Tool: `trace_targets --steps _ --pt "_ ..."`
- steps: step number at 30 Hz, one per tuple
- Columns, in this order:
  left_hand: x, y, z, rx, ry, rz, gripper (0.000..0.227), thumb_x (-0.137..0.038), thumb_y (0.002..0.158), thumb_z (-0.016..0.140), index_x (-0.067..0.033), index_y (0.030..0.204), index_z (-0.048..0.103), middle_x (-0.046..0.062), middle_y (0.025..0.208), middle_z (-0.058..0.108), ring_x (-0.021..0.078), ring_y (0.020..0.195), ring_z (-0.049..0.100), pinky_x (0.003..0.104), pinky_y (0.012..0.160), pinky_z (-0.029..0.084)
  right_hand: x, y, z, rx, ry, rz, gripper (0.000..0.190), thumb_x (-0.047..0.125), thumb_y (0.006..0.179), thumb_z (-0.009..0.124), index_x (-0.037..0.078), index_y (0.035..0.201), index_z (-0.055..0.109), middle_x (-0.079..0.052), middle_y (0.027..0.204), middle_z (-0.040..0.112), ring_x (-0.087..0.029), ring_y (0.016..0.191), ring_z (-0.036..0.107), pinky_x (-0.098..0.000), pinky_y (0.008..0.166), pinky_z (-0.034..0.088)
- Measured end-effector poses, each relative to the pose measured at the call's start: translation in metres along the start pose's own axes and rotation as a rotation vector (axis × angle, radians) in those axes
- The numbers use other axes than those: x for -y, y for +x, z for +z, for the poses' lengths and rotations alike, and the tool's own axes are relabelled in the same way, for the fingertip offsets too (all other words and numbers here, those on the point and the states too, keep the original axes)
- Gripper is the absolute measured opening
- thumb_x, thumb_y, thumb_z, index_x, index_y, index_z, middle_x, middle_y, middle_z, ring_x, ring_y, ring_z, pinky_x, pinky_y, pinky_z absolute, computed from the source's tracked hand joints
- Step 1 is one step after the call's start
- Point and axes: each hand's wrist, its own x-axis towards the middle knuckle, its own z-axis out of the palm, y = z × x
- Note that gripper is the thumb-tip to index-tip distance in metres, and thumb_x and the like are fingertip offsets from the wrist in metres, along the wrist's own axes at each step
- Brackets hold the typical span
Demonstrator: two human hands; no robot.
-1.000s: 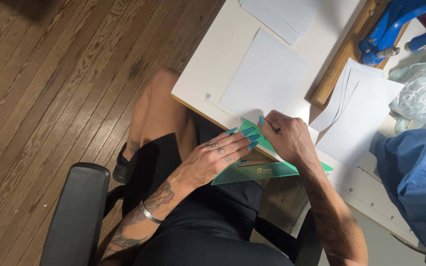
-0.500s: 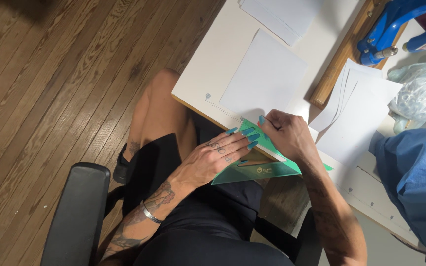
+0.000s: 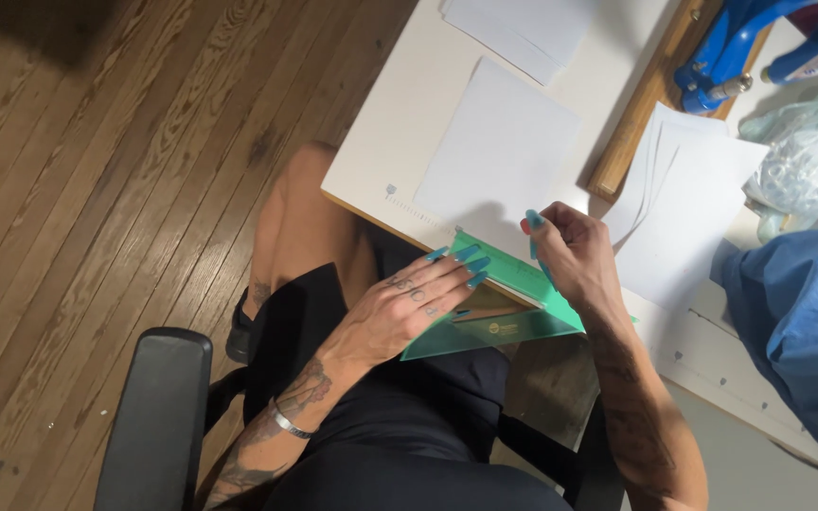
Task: Measuring, marking, and folding white paper using a triangle ruler and a marker on a workshop desk.
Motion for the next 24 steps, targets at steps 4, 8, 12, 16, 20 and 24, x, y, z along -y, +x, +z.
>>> trace_targets --steps 4,8,12,16,20,24 --pt "0.012 -0.006 -0.003 -0.010 0.028 0.050 0.033 -0.024 0.091 0.046 -0.0177 0.123 0.047 -0.003 0.130 0.044 0.0131 0.122 0.039 0.031 0.105 0.030 -0.017 -0.003 -0.004 -0.044 0.086 -0.045 0.025 0.028 0.083 0.053 0.009 0.067 0.056 -0.001 0.040 0.044 -0.011 0.042 0.043 -0.0226 0.047 0.037" --pt "0.019 -0.013 -0.001 -0.014 0.082 0.037 0.033 -0.026 0.090 0.047 -0.0205 0.122 0.048 -0.006 0.130 0.045 0.0112 0.122 0.040 0.030 0.105 0.029 -0.038 -0.005 0.002 -0.065 0.165 -0.130 0.026 0.023 0.085 0.053 0.006 0.066 0.055 0.000 0.039 0.042 -0.008 0.041 0.040 -0.0197 0.045 0.036" --pt "0.020 -0.008 -0.003 -0.059 0.071 0.017 0.033 -0.025 0.088 0.050 -0.0181 0.121 0.050 -0.005 0.127 0.048 0.0123 0.120 0.042 0.030 0.103 0.031 -0.042 -0.007 0.003 -0.132 0.212 -0.210 0.025 0.019 0.085 0.052 0.006 0.064 0.053 -0.001 0.039 0.041 -0.007 0.041 0.038 -0.0197 0.045 0.034" --pt "0.021 -0.004 -0.004 -0.058 0.106 0.035 0.032 -0.026 0.088 0.050 -0.0184 0.120 0.051 -0.004 0.127 0.049 0.0116 0.119 0.043 0.029 0.103 0.031 -0.047 -0.005 0.002 -0.172 0.235 -0.249 0.027 0.020 0.086 0.052 0.006 0.063 0.053 0.000 0.039 0.042 -0.007 0.041 0.038 -0.0198 0.045 0.034" --pt "0.021 -0.003 -0.003 -0.056 0.123 0.022 0.034 -0.026 0.087 0.051 -0.0194 0.120 0.050 -0.005 0.127 0.048 0.0112 0.119 0.043 0.029 0.103 0.031 -0.053 -0.005 0.006 -0.180 0.275 -0.267 0.028 0.020 0.086 0.052 0.006 0.061 0.052 0.000 0.038 0.041 -0.007 0.039 0.038 -0.0194 0.043 0.034" --pt "0.018 0.000 -0.004 -0.058 0.109 0.010 0.034 -0.025 0.086 0.052 -0.0188 0.120 0.051 -0.005 0.126 0.049 0.0118 0.118 0.044 0.029 0.102 0.031 -0.057 -0.005 0.004 -0.190 0.323 -0.260 0.027 0.018 0.085 0.052 0.007 0.060 0.051 0.000 0.036 0.040 -0.006 0.037 0.036 -0.0173 0.043 0.033"
